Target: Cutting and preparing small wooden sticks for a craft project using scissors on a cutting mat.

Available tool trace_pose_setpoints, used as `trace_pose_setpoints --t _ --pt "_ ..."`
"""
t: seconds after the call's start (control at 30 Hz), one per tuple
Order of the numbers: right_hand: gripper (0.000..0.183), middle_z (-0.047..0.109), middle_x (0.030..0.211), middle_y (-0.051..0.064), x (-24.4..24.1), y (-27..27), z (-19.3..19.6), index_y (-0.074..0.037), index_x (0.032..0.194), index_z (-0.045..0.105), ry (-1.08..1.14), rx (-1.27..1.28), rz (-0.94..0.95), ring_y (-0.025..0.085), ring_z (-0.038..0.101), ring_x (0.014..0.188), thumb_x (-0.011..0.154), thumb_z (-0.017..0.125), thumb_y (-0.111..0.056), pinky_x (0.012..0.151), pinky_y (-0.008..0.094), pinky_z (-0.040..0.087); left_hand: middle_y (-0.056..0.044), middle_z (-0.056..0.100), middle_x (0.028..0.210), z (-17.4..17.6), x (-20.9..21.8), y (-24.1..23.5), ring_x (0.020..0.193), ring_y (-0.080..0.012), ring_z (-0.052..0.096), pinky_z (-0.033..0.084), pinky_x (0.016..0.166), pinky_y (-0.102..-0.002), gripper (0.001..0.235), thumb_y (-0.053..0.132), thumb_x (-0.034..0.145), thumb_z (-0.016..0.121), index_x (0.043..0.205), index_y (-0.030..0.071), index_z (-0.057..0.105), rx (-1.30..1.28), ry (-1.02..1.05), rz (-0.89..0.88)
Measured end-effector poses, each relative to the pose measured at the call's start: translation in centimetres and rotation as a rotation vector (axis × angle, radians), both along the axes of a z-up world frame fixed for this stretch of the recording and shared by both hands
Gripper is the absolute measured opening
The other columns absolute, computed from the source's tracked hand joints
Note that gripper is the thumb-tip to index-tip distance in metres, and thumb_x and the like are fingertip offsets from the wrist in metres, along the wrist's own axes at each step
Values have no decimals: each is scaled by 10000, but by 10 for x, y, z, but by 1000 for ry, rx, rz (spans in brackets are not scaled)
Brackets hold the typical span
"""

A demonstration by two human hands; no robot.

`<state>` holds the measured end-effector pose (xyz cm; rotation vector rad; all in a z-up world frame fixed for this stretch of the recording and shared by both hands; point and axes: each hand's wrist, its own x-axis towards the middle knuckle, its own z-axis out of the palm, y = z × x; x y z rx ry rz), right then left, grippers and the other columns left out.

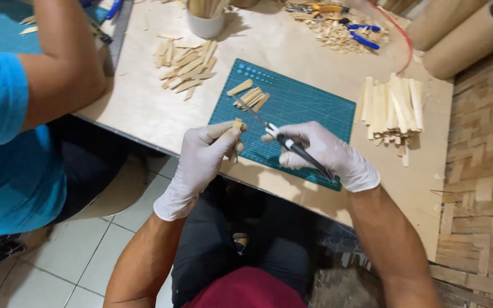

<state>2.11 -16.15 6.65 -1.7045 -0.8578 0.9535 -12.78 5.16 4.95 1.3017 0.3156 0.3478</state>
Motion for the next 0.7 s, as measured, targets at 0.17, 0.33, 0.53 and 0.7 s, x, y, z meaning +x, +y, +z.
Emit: trace_pose_setpoints --t 0.17,0.33,0.53,0.7 --pt "562 730 727 86 -33 19 31 -36 1196 744 -2 -157 63 138 647 632 723 893 -301 579 266 559 -194 709 687 -1 -28 7 481 -164 654 588 486 -275 230 1 927 679 1137 -81 726 -70 4 -26" --pt "570 723 719 87 -44 18 23 -61 1203 756 -17 -244 69 151 631 633 710 913 -300 606 272 546 -208 704 679 -32 -37 9 464 -168 640 572 467 -273 238 -30 914 682 1142 -88 715 -107 -5 -40" --pt "569 717 715 61 -54 19 32 -105 1202 777 -95 -333 81 153 605 641 689 929 -298 617 292 509 -189 707 669 -38 -48 8 451 -147 634 559 455 -254 177 -14 915 682 1064 -79 751 -83 35 -101" --pt "587 706 698 40 -60 18 39 -115 1200 785 -137 -372 81 140 593 646 674 934 -329 619 285 501 -182 700 664 -29 -57 8 455 -141 633 562 461 -254 149 -14 907 673 1004 -92 755 -96 46 -131"
